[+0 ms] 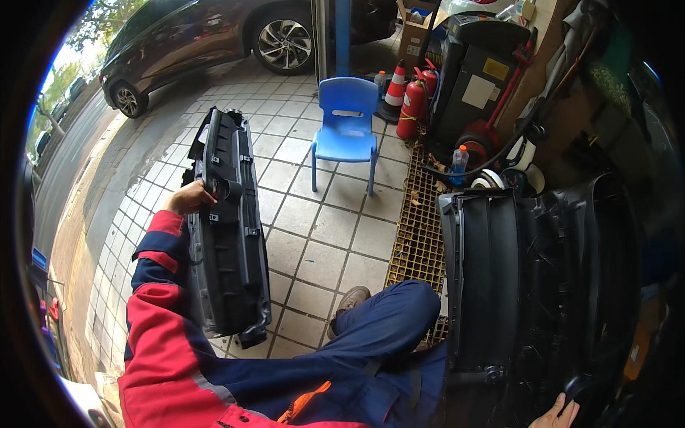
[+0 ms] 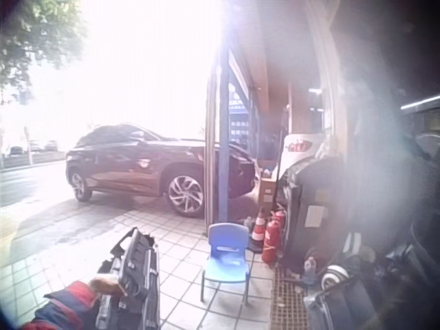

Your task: The person sits on the floor of a workshop and assembles a black plastic car bumper. They attach a grille insert and a side panel to the main bumper frame, aligning and snapping the components into place by hand.

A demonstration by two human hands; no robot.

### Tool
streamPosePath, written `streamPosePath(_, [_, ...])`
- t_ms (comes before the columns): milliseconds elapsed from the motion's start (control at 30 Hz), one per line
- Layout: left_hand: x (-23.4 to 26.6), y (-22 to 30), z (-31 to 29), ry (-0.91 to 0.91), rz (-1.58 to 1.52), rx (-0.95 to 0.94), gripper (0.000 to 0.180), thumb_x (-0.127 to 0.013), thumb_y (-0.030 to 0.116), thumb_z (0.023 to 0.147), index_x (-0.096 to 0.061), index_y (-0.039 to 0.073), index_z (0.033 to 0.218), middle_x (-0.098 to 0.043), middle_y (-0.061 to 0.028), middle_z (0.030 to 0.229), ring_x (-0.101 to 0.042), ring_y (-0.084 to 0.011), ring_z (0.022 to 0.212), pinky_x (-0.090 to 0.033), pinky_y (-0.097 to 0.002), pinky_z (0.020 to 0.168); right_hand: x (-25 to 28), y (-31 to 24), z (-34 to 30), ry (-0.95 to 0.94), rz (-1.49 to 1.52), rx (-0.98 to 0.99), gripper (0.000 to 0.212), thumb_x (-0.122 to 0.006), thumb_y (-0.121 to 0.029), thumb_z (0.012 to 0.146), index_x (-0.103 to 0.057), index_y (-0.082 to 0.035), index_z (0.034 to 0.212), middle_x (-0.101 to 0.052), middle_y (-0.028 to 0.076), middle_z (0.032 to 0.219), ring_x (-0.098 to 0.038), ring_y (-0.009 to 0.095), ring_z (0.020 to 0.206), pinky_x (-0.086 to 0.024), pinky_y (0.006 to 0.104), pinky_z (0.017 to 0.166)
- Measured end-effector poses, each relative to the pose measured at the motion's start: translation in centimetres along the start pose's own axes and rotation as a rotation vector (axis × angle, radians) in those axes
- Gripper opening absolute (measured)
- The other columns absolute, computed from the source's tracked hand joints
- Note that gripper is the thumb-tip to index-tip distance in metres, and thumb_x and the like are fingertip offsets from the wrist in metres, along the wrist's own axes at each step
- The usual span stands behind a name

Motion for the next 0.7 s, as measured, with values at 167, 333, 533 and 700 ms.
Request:
streamPosePath(167, [2.7, 2.2, -4.5, -0.024, 0.421, 0.207, 0.02, -0.094, 0.005, 0.089, -0.083, 0.005, 0.106, -0.08, -0.0034, 0.095, -0.074, -0.0173, 0.09, -0.059, -0.0381, 0.082, -2.0, -0.7, 0.7, -0.023, 0.031, 0.023, 0.041, -0.086, -0.036, 0.11, -0.075, -0.001, 0.09, -0.067, 0.021, 0.087, -0.067, 0.048, 0.082, -0.054, 0.0563, 0.073])
streamPosePath(333, [1.4, 4.1, -7.1, -0.161, 0.638, 0.253, 0.032, -0.096, 0.009, 0.09, -0.086, 0.002, 0.12, -0.085, -0.0057, 0.103, -0.076, -0.02, 0.096, -0.06, -0.0389, 0.089, -4.6, 0.8, -0.2, -0.029, 0.064, 0.01, 0.04, -0.087, -0.037, 0.108, -0.077, -0.002, 0.092, -0.07, 0.019, 0.088, -0.069, 0.046, 0.083, -0.055, 0.056, 0.074])
streamPosePath(533, [-7.6, 5.2, -3.0, -0.25, 0.808, 0.13, 0.045, -0.099, 0.033, 0.091, -0.089, 0.002, 0.122, -0.086, -0.0092, 0.102, -0.077, -0.0219, 0.097, -0.059, -0.0401, 0.09, -7.2, 5.1, -2.7, -0.113, 0.177, -0.19, 0.034, -0.078, -0.019, 0.117, -0.068, 0.013, 0.11, -0.062, 0.021, 0.096, -0.061, 0.04, 0.082, -0.052, 0.0467, 0.078])
streamPosePath(700, [-17.7, 5.8, 5.1, -0.468, 1.02, 0.038, 0.052, -0.098, 0.041, 0.091, -0.087, 0.002, 0.124, -0.084, -0.0101, 0.099, -0.077, -0.0242, 0.094, -0.06, -0.0425, 0.087, -6.4, 6.2, -2.8, -0.236, 0.09, -0.349, 0.03, -0.078, -0.016, 0.116, -0.069, 0.013, 0.114, -0.063, 0.02, 0.098, -0.062, 0.039, 0.083, -0.052, 0.0464, 0.078])
Point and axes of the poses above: each hand's wrist, its own z-axis towards the middle knuckle, its own x-axis out of the back of the hand, y = z × x, the point moved 7 cm from there along z, towards the middle knuckle
